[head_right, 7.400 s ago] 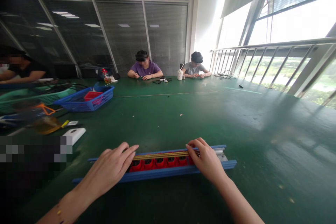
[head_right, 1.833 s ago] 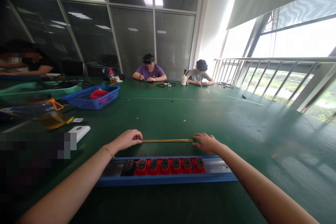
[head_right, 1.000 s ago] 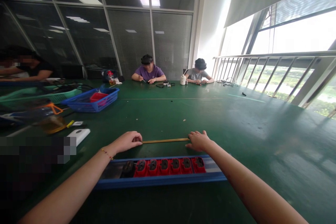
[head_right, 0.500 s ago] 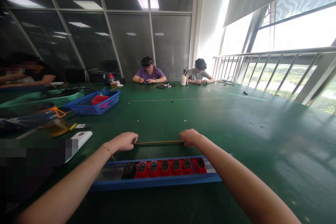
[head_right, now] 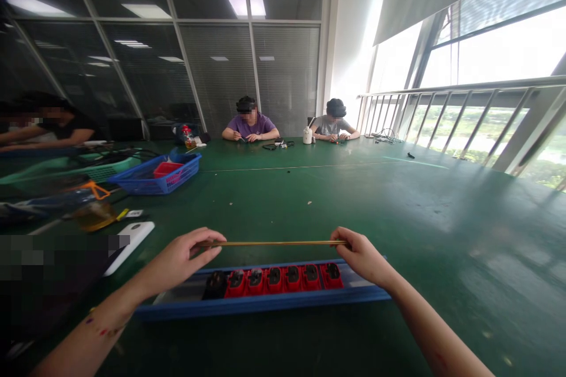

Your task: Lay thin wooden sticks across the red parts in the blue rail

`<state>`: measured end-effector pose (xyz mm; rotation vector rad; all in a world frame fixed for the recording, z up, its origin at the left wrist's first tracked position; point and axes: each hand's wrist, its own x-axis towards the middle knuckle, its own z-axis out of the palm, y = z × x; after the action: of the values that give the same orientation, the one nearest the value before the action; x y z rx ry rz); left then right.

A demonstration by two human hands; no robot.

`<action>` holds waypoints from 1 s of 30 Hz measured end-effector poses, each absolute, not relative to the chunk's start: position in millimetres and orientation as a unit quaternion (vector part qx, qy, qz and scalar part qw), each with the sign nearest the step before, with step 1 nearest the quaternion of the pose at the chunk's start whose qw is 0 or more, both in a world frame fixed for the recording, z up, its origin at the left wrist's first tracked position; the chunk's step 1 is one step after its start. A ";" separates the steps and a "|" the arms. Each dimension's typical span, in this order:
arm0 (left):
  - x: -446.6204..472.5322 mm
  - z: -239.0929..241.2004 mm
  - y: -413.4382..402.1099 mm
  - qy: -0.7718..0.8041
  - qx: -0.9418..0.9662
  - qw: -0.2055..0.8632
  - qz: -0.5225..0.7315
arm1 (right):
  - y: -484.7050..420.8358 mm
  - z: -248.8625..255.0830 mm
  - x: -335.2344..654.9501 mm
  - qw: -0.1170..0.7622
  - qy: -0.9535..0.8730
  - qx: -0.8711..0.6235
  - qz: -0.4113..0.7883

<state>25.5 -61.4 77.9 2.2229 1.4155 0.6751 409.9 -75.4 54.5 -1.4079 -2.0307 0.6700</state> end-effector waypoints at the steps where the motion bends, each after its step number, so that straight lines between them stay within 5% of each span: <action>1: 27.3 75.6 -67.4 0.517 0.791 0.213 0.250 | -83.7 53.7 409.2 0.294 -0.751 -0.518 0.286; 4: 29.8 63.5 -78.6 0.550 0.758 0.215 0.278 | -100.8 49.3 404.6 0.315 -0.719 -0.490 0.380; 9: 29.7 46.8 -87.6 0.577 0.734 0.206 0.293 | -102.4 32.5 399.0 0.370 -0.686 -0.515 0.356; 30: 29.7 45.6 -91.3 0.569 0.779 0.163 0.209 | -101.8 25.0 400.9 0.278 -0.724 -0.572 0.268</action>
<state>29.7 -91.3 45.6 2.2224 1.6219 0.5949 400.9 -101.8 25.0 -1.5344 -1.9420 0.7195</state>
